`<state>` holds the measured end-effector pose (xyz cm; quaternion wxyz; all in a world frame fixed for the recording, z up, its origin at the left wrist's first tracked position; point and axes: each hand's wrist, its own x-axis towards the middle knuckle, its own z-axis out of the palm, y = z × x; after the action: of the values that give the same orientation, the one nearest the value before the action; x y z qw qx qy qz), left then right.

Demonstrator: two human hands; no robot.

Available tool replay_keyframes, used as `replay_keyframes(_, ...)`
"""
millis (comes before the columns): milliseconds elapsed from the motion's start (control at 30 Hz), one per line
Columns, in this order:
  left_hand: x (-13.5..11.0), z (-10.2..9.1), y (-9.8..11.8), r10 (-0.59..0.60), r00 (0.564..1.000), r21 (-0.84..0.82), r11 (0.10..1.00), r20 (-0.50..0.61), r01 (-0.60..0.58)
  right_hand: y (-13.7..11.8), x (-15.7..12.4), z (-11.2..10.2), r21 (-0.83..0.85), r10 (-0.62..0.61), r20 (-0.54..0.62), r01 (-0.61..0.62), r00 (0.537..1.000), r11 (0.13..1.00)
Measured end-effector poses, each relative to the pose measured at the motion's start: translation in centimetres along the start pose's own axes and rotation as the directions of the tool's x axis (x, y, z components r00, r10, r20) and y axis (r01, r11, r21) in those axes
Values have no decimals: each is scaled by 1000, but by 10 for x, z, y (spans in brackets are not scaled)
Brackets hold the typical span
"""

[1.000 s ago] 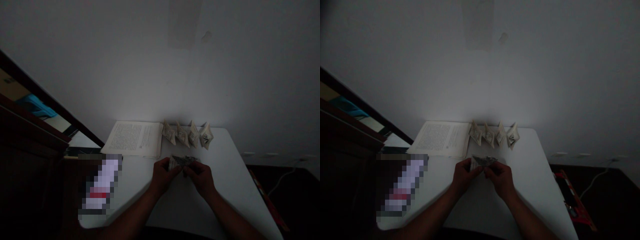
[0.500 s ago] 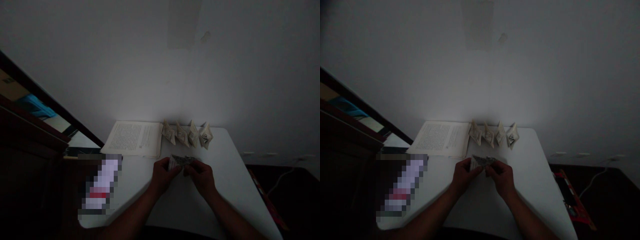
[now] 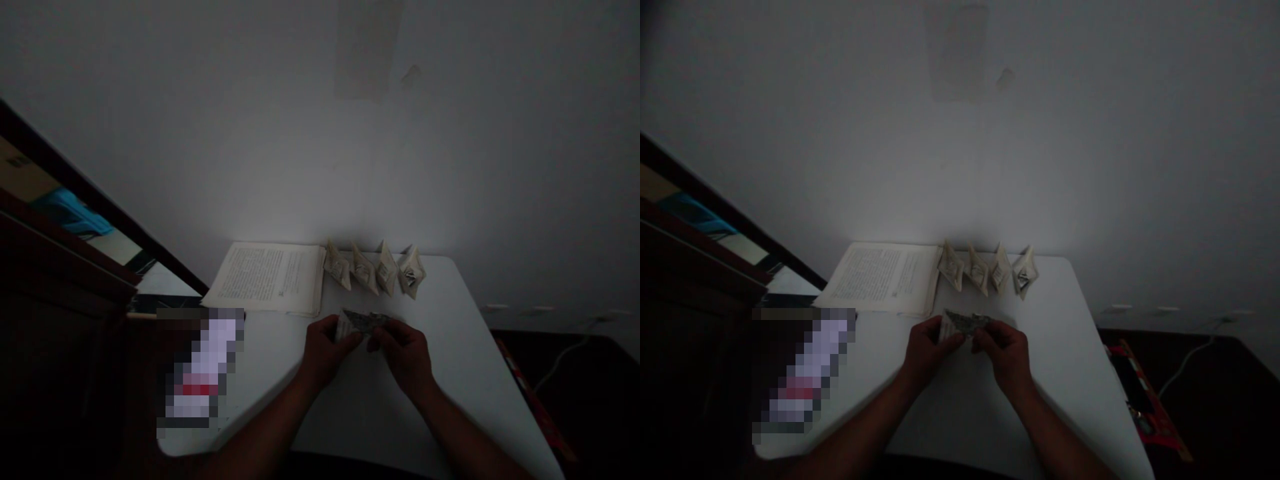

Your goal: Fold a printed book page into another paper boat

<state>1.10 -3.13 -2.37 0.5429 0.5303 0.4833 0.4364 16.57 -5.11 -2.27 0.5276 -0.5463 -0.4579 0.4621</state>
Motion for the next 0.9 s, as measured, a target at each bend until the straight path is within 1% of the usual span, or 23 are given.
replay_keyframes(100,-1,0,1,2,1000,-2,1000,9,-2,2,1,-1,17,-2,-13,2,1000,1000)
replay_keyframes(267,0,0,1,-8,1000,-4,1000,9,8,2,0,-2,33,-21,-1,21,1000,999)
replay_keyframes(500,0,1,2,-30,1000,-21,999,2,30,8,0,-3,104,-46,10,45,999,994)
replay_keyframes(667,-1,0,3,-19,1000,-26,999,4,19,7,1,-3,157,-28,-35,33,999,987)
replay_keyframes(900,-1,0,1,-18,1000,6,1000,12,17,4,0,-3,91,-1,-3,1,1000,996)
